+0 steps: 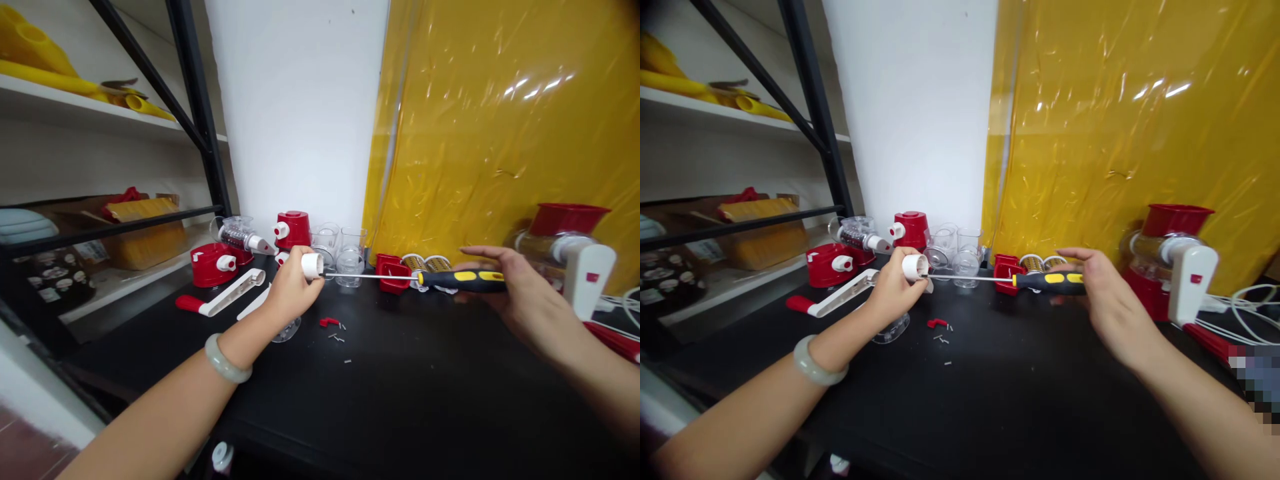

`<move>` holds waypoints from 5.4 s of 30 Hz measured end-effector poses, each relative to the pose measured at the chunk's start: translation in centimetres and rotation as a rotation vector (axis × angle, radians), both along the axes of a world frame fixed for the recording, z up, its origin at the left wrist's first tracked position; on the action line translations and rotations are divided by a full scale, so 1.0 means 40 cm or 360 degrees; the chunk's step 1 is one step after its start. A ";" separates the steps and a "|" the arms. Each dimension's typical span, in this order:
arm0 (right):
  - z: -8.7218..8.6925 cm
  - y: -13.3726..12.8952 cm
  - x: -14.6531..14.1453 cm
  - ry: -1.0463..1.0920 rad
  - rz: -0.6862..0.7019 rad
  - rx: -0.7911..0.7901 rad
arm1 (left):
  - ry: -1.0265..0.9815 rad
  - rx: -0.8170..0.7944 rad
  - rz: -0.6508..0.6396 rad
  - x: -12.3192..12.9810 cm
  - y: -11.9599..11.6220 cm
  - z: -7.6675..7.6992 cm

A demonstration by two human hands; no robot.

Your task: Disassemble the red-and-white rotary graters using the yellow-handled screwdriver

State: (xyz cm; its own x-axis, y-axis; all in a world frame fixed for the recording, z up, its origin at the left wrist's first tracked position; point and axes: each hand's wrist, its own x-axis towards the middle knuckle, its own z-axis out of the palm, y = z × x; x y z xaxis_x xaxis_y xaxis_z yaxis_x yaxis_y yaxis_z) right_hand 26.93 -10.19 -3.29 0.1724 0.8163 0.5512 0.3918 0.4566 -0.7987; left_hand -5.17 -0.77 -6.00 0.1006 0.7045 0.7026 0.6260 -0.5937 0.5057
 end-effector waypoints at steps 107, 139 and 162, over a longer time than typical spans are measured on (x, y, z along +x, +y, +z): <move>-0.100 0.062 -0.006 -0.1250 0.0522 -0.0124 | 0.0499 -0.0133 -0.0071 -0.028 0.016 0.025; -0.185 0.103 -0.026 -0.1143 0.0392 -0.0086 | 0.0677 -0.0150 -0.0123 -0.026 0.003 0.033; -0.136 0.086 0.000 -0.0696 0.0952 -0.0772 | 0.0759 -0.0165 -0.0180 -0.049 0.007 0.054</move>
